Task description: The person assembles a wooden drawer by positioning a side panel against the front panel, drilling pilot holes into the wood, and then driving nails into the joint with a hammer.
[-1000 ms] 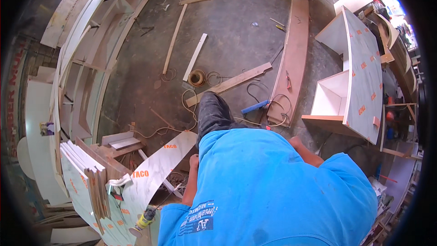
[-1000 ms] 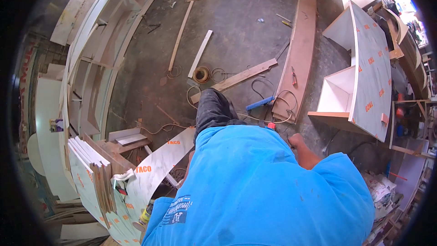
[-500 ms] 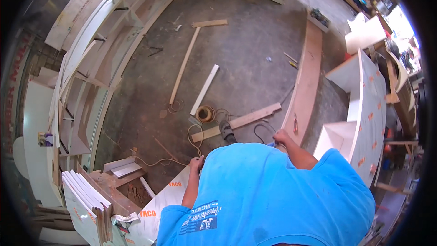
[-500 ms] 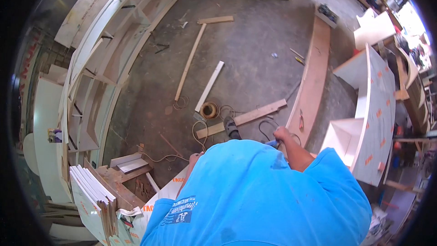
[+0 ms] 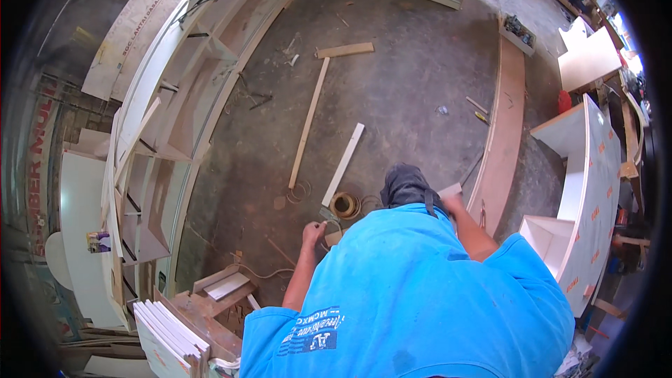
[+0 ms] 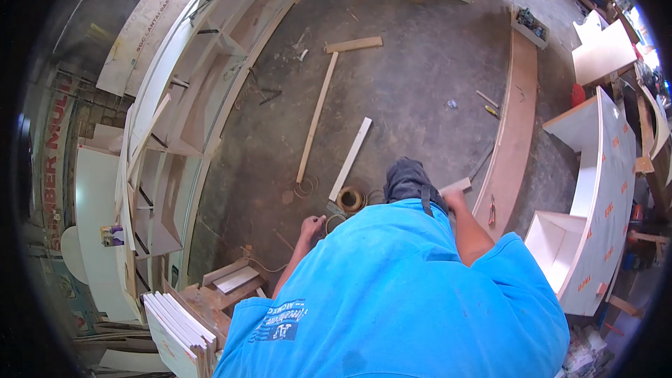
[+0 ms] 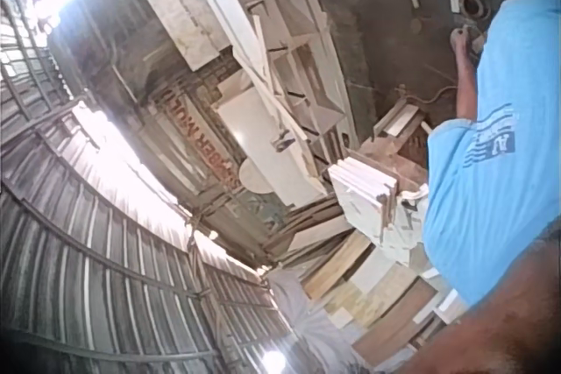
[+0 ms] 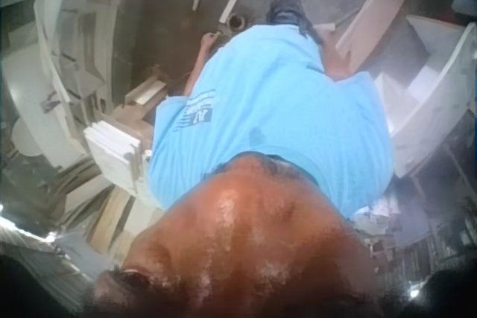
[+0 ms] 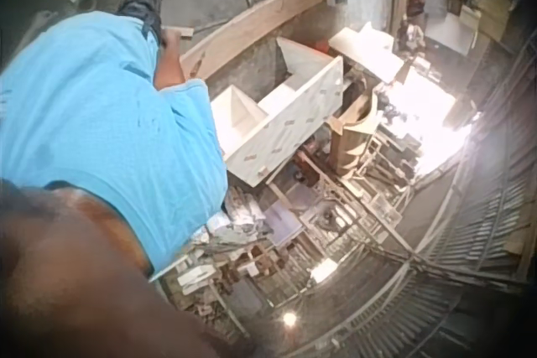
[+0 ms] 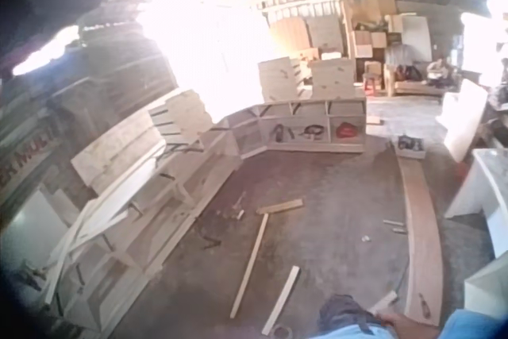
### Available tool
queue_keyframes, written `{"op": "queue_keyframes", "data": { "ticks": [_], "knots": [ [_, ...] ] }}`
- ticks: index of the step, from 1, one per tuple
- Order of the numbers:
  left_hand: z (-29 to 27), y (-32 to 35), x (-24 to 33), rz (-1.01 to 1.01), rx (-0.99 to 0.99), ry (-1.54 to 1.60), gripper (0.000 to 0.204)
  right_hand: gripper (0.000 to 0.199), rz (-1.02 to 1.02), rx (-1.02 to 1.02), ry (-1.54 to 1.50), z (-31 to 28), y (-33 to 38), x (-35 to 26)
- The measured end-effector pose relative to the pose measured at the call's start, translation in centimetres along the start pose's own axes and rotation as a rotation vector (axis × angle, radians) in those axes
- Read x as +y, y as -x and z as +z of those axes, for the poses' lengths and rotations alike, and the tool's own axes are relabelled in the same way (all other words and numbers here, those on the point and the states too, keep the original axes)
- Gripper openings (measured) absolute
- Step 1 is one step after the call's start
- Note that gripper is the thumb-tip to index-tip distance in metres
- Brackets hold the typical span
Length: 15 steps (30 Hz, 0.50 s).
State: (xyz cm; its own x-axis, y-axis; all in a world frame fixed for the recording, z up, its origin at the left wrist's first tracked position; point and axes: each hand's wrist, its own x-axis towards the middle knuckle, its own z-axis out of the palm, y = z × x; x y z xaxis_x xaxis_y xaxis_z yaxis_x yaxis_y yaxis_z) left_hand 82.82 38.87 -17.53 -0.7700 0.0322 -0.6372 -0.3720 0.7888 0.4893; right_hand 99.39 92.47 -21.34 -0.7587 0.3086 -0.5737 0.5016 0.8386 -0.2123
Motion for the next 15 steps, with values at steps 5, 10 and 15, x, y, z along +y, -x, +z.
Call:
{"op": "queue_keyframes", "data": {
  "ticks": [5, 10, 15],
  "knots": [
    [0.0, -2.3, 3.4, -0.036, -0.007, -0.05, 0.053, 0.021, 0.274, -0.321, -0.138, 0.8, -1.9, 3.5],
    [-0.2, -6.7, 8.4, -0.393, -0.118, 0.117, 0.053, 0.017, 0.226, -0.461, -0.014, -6.2, -13.3, 6.1],
    [-1.2, -14.0, 16.3, -0.287, -0.013, 0.074, 0.059, 0.022, -0.081, -0.476, 0.471, -25.3, -35.7, -1.1]
  ]
}}
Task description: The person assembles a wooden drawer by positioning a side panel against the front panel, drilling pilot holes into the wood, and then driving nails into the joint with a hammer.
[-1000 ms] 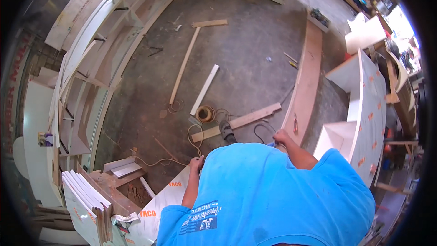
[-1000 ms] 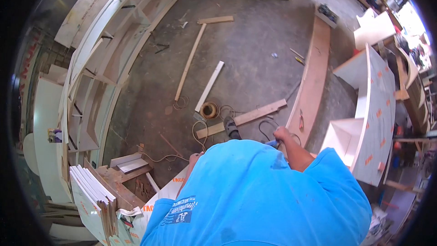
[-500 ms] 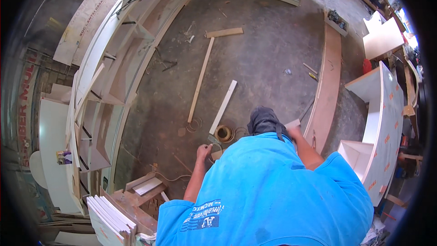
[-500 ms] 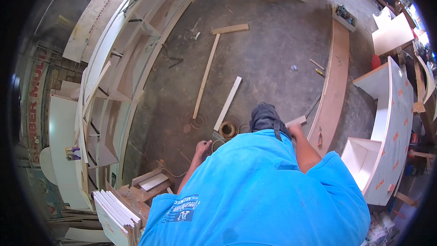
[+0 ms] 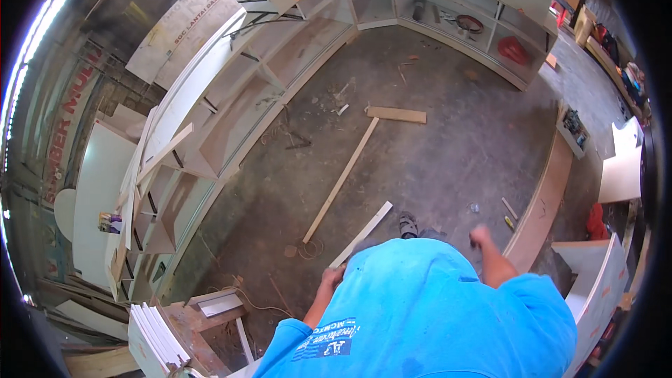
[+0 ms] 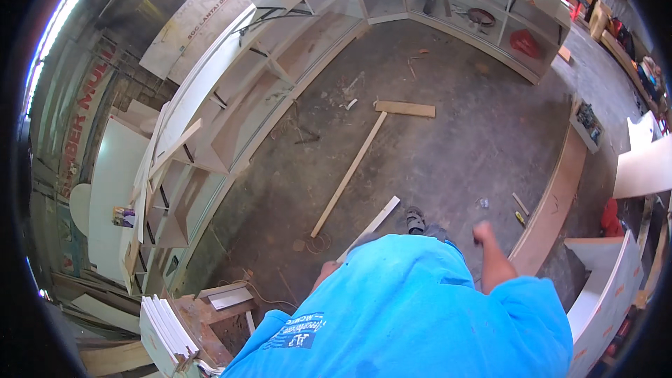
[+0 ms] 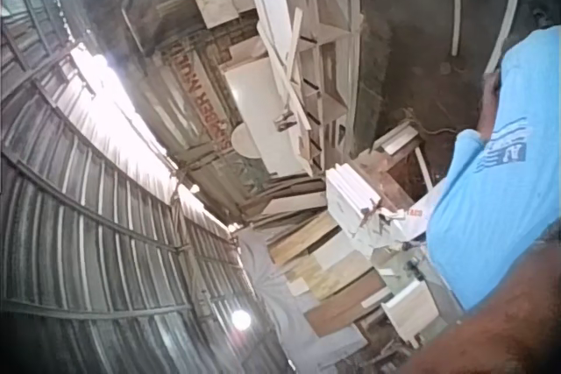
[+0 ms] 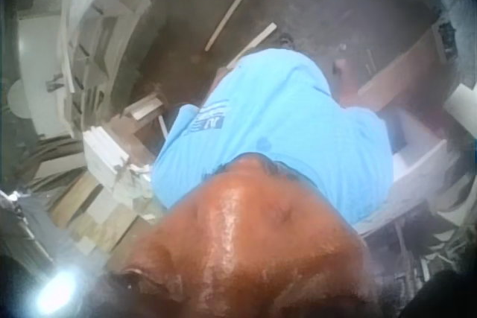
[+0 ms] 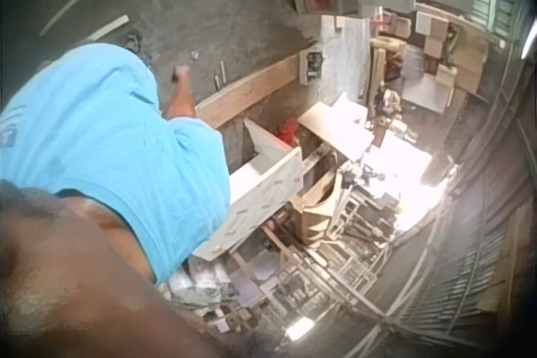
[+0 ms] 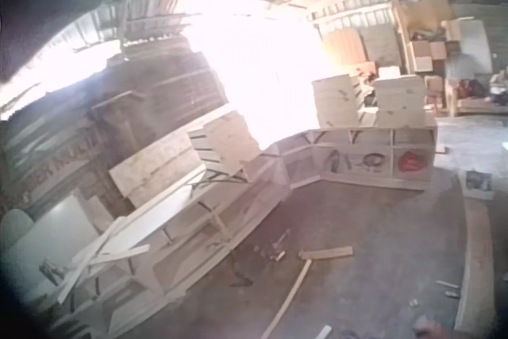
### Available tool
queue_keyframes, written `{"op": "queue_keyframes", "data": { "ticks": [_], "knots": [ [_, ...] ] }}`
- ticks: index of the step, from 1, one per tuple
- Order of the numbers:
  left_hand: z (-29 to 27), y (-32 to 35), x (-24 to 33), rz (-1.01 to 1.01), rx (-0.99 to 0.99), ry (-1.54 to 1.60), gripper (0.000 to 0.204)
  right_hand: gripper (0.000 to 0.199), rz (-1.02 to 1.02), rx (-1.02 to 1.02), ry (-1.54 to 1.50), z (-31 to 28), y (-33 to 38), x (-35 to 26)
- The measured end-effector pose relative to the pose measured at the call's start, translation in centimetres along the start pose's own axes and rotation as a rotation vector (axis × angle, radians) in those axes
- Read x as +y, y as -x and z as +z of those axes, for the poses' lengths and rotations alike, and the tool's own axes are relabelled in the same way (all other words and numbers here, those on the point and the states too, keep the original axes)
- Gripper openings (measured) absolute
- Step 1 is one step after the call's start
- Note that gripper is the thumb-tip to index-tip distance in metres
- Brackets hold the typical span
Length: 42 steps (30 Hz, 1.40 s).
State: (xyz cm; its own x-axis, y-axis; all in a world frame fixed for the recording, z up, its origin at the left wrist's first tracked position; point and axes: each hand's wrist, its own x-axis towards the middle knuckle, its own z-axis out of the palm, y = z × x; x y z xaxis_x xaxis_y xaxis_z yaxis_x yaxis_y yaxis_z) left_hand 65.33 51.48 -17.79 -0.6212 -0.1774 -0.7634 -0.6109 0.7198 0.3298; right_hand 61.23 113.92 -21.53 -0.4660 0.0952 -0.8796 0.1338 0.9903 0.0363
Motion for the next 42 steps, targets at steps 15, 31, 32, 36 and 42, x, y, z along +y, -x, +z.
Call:
{"op": "queue_keyframes", "data": {
  "ticks": [15, 31, 32, 36, 42],
  "knots": [
    [-6.3, -13.8, 20.0, -0.043, -0.023, 0.113, 0.052, 0.016, -0.329, 0.363, -0.947, -39.9, -11.2, -11.7],
    [-31.3, -38.1, 33.4, 0.014, 0.381, 0.508, 0.046, 0.019, -0.176, 0.371, -0.626, -63.5, -25.5, -25.8],
    [-32.5, -39.2, 33.8, 0.031, 0.44, 0.562, 0.046, 0.019, -0.186, 0.36, -0.61, -66.0, -25.3, -28.2],
    [-34.6, -39.5, 37.1, 0.06, 0.496, 0.719, 0.047, 0.034, -0.316, 0.446, -0.283, -72.6, -26.7, -35.2],
    [-29.1, -38.2, 33.4, -0.297, 0.268, 0.39, 0.041, 0.029, -0.462, 0.314, -0.408, -84.5, -37.1, -48.5]
  ]
}}
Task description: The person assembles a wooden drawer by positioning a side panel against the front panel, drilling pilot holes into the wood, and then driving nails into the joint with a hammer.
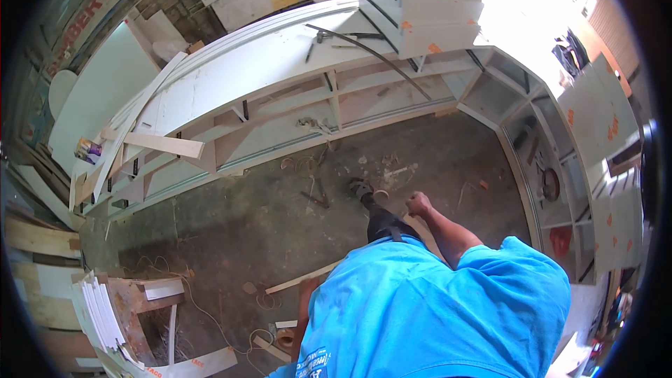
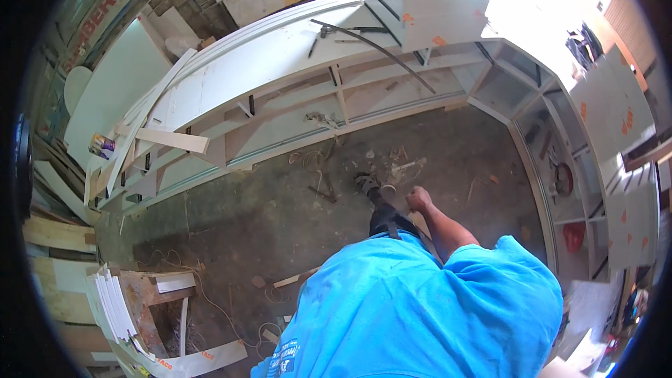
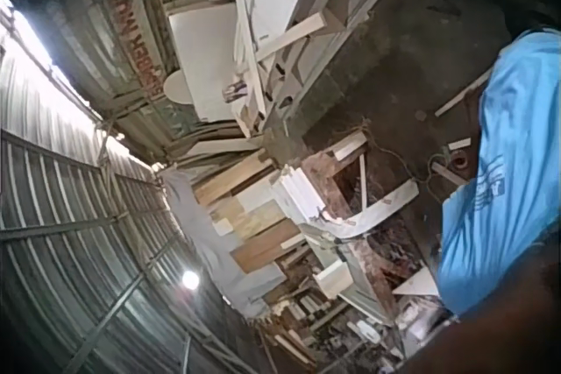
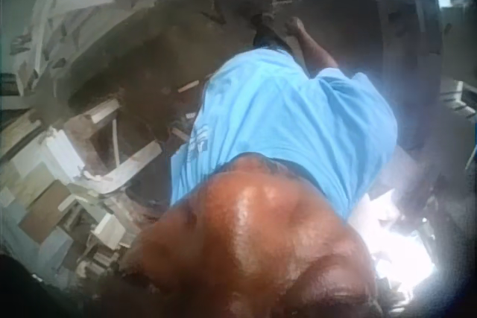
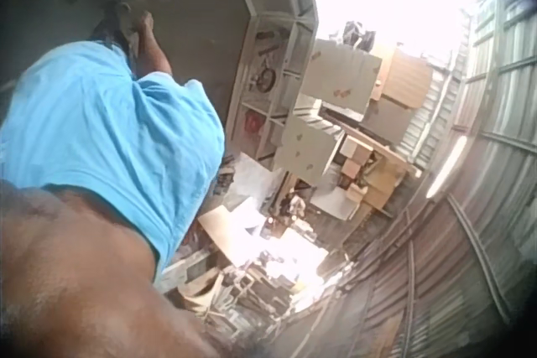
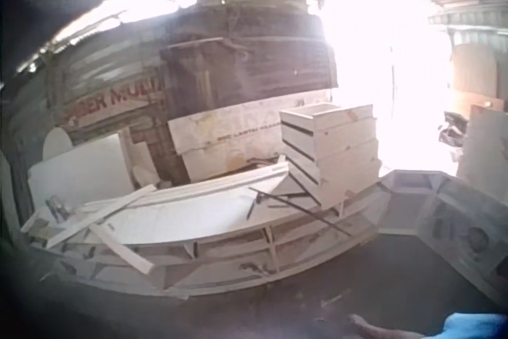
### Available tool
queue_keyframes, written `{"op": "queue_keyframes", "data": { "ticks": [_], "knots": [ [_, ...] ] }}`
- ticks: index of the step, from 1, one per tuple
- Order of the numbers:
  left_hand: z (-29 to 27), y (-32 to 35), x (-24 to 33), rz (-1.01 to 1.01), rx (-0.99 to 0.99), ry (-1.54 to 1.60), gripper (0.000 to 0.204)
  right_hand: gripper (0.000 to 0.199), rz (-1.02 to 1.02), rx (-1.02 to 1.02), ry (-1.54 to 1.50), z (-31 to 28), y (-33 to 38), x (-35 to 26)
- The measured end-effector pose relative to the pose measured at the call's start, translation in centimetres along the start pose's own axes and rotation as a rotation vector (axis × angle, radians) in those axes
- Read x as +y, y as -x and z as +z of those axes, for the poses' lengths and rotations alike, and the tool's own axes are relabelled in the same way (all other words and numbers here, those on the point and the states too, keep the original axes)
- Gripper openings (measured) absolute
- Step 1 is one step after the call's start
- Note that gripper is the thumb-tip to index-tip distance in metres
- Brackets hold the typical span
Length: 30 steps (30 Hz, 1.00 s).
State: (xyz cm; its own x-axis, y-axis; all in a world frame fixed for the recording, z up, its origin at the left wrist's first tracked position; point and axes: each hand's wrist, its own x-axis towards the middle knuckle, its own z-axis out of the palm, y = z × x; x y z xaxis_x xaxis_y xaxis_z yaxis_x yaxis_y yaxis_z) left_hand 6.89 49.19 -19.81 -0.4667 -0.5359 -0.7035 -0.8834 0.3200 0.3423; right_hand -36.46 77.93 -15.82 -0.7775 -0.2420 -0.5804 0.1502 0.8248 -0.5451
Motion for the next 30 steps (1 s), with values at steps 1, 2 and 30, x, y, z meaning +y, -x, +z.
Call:
{"op": "queue_keyframes", "data": {
  "ticks": [1, 2, 30],
  "knots": [
    [0.6, 0.1, -0.8, -0.063, -0.038, 0.015, 0.041, 0.029, -0.064, 0.056, -0.015, -0.4, -3.0, -2.7],
    [1.1, 0.0, -0.8, -0.11, -0.066, 0.043, 0.041, 0.026, -0.125, 0.123, 0.045, -1.3, -6.6, -5.1],
    [-16.9, -4.0, 21.1, -0.34, 0.368, 0.31, 0.033, 0.043, -0.548, 0.311, 0.981, -22.9, -52.9, -48.9]
  ]
}}
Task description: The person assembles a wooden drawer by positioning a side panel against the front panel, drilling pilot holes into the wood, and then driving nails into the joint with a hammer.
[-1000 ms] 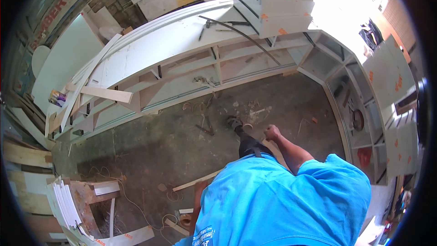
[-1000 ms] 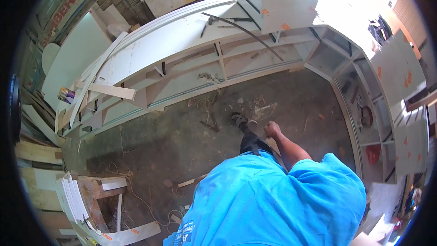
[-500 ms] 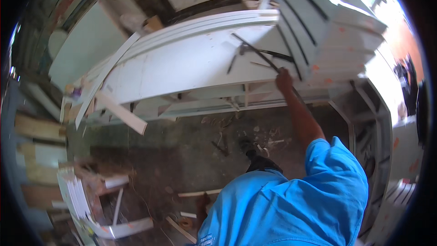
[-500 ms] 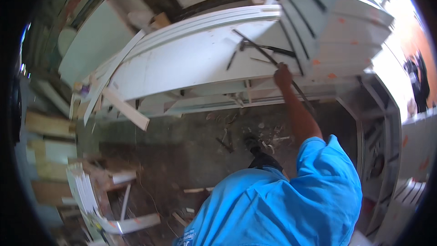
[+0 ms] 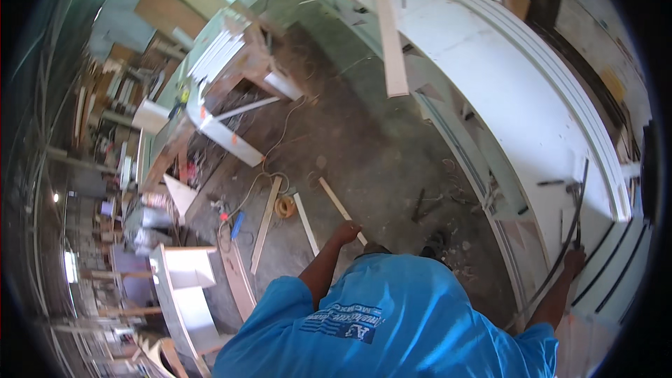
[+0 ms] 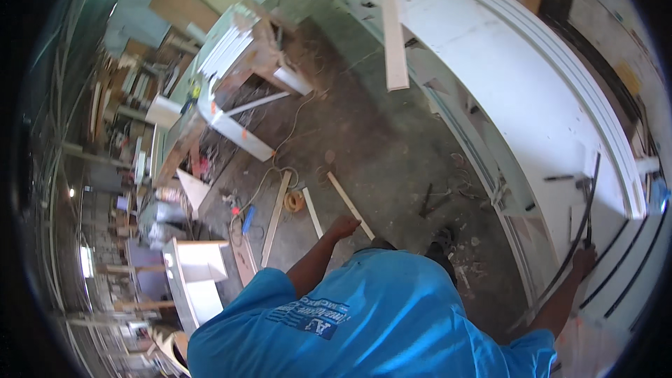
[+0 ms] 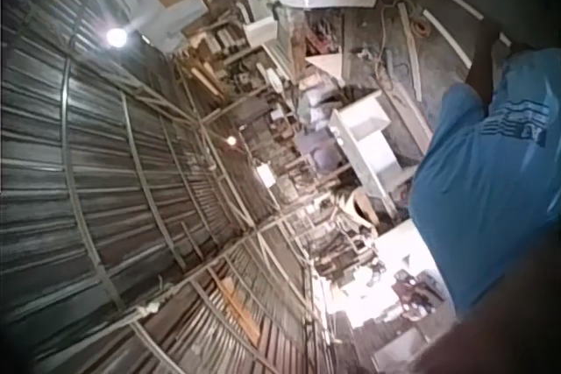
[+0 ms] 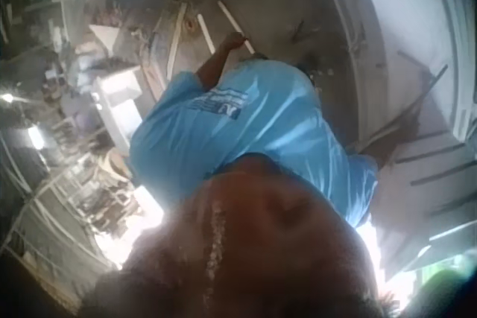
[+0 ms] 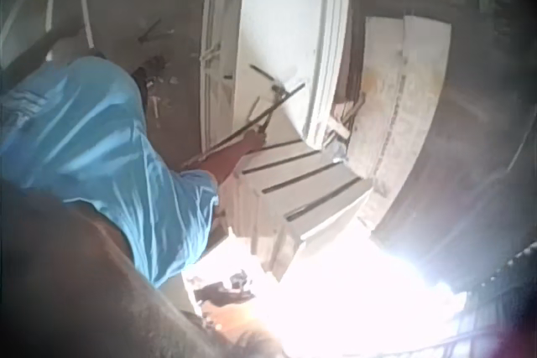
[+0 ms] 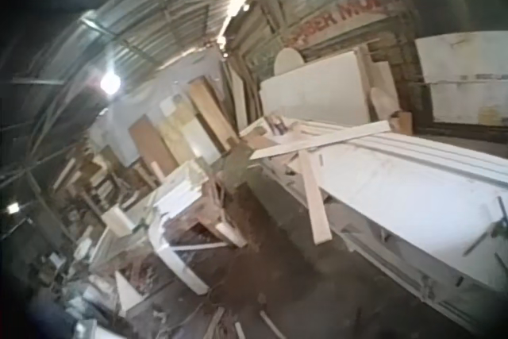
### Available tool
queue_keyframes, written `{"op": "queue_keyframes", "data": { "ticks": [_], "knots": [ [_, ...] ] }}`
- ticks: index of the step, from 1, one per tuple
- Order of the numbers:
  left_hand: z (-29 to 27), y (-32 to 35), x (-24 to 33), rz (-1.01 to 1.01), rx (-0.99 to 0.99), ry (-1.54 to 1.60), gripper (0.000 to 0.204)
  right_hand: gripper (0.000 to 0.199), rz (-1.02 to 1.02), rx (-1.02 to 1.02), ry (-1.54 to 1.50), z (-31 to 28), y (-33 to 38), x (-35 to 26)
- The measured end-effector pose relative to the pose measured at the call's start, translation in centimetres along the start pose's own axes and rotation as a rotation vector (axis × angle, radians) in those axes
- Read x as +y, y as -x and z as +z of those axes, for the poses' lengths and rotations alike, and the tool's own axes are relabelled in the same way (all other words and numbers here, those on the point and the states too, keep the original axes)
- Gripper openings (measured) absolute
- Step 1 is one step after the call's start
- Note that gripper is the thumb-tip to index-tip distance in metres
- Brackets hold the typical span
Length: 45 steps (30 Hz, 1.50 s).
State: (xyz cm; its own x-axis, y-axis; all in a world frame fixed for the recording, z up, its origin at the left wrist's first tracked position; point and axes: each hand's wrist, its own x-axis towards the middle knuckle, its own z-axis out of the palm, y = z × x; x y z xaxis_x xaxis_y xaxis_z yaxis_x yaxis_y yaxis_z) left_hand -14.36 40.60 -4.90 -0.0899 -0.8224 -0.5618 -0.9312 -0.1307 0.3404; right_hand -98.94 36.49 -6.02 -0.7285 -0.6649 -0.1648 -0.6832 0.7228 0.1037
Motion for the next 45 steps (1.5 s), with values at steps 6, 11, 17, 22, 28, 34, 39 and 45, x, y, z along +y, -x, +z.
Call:
{"op": "queue_keyframes", "data": {
  "ticks": [6, 11, 17, 22, 28, 34, 39, 45],
  "knots": [
    [8.3, 5.4, -8.7, -0.144, -0.333, -0.096, 0.049, 0.04, -0.167, -0.049, -0.112, 0.7, -2.5, 2.4],
    [12.6, 7.6, -11.5, -0.623, -0.201, 0.439, 0.044, 0.027, -0.187, -0.205, -0.271, -3.0, -5.6, 2.7],
    [14.4, 4.0, -14.7, -0.593, -0.147, 0.732, 0.033, 0.027, 0.235, 0.063, -0.198, -10.1, -7.4, -2.4],
    [12.9, 1.3, -21.0, -0.191, -0.072, 0.234, 0.033, 0.031, 0.55, 0.406, -0.509, -14.5, -1.9, -11.2],
    [9.0, 0.5, -30.0, -0.214, 0.008, 0.245, 0.045, 0.034, 0.252, 0.665, -1.158, -13.8, 6.1, -29.2],
    [1.9, 4.0, -35.1, -0.356, 0.21, 0.337, 0.029, 0.018, -0.581, 0.228, -1.64, -12.2, 23.8, -55.7],
    [11.9, 6.7, -40.8, -0.757, 0.377, 0.501, 0.044, 0.014, -0.717, -0.354, -1.238, -7.8, 41.3, -75.7],
    [13.2, 11.9, -36.0, -1.138, 0.309, 1.04, 0.06, 0.036, -0.977, -0.511, -0.692, -1.4, 52.7, -86.8]
  ]
}}
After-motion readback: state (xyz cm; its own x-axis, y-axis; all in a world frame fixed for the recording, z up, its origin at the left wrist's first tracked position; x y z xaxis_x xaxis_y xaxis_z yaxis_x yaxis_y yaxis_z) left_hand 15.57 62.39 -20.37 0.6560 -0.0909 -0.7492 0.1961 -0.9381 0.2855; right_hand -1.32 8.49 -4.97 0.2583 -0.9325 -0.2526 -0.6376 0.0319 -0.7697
